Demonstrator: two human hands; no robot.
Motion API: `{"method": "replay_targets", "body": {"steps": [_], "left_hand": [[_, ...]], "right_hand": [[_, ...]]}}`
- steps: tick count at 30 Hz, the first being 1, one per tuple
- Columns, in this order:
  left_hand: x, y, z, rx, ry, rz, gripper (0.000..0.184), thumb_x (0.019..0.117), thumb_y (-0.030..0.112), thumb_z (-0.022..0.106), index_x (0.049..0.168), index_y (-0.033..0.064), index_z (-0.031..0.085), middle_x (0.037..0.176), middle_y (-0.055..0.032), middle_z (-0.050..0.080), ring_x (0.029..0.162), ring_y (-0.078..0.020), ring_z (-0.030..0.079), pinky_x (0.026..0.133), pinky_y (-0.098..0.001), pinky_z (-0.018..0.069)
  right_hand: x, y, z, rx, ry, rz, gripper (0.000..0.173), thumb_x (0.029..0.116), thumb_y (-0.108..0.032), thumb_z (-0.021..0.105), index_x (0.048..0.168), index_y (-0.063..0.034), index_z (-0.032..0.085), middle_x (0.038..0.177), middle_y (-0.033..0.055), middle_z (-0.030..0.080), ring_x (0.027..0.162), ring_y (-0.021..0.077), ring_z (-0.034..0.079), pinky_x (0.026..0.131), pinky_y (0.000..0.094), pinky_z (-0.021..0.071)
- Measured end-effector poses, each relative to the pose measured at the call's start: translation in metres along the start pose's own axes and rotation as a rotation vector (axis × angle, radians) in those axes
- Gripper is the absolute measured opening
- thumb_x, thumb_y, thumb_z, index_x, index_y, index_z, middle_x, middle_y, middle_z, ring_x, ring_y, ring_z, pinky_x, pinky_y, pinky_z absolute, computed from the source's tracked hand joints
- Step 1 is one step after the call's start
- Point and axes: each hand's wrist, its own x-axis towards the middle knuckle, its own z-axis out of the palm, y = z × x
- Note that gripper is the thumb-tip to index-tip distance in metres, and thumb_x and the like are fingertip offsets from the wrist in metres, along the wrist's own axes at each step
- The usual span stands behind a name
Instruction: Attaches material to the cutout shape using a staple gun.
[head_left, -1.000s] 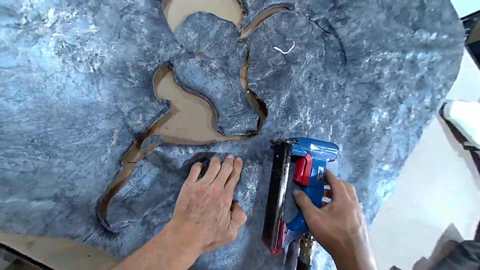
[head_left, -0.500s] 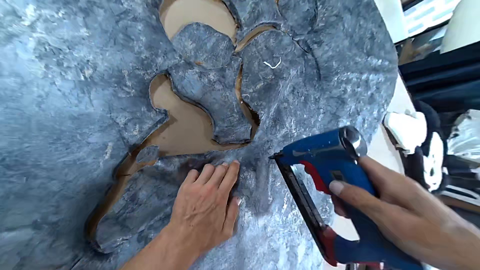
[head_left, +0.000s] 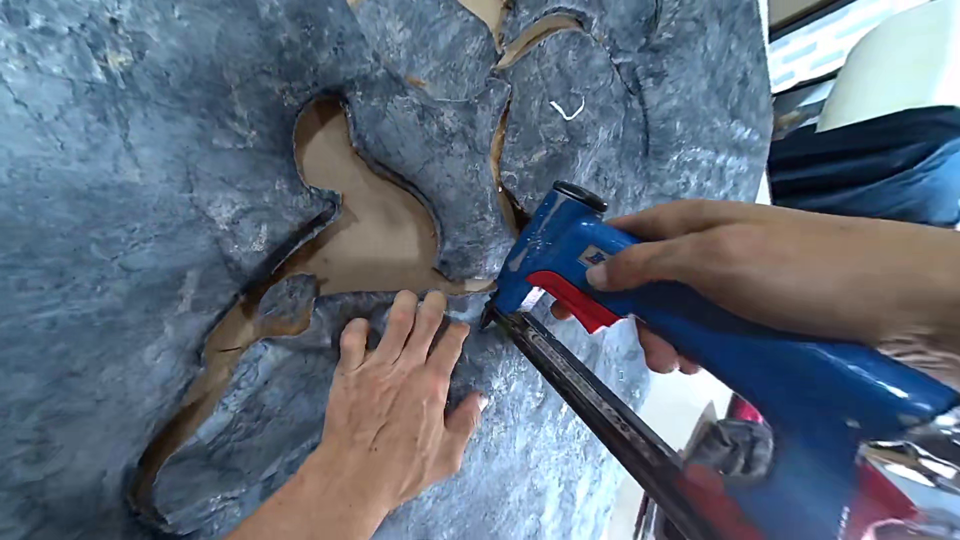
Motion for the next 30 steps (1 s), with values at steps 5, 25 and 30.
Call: {"method": "replay_targets", "body": {"steps": [5,25,30], "left_hand": [[0.000,0.000,0.002,-0.024,0.043,-0.010,0.063,0.0853,0.076,0.046,0.127,0.0361,0.071,0.154,0.0007,0.052,0.145,-0.0277,0.041,0.105,-0.0582,0.0294],[0.003,-0.003,0.001,-0.050,0.078,-0.010,0.064,0.0802,0.078,0.051,0.116,0.0309,0.075,0.149,-0.0001,0.057,0.139,-0.0274,0.046,0.099,-0.0548,0.0312],[0.003,-0.003,0.001,-0.073,0.103,-0.008,0.066,0.0793,0.078,0.053,0.115,0.0282,0.076,0.147,-0.0023,0.059,0.137,-0.0283,0.048,0.098,-0.0549,0.0334]], "right_hand": [[0.015,-0.016,0.010,-0.031,0.019,0.048,0.026,0.1075,-0.024,0.044,0.107,-0.0063,0.064,0.085,0.0156,0.073,0.046,0.0265,0.065,0.041,0.0397,0.0566],[0.028,-0.043,0.012,-0.011,-0.109,0.178,0.019,0.1066,-0.018,0.044,0.107,-0.0047,0.058,0.087,0.0167,0.073,0.049,0.0255,0.067,0.043,0.0380,0.0584],[0.023,-0.030,0.019,0.054,-0.032,0.184,0.022,0.1045,-0.023,0.046,0.109,-0.0072,0.061,0.082,0.0155,0.073,0.044,0.0219,0.063,0.039,0.0323,0.0522]]}}
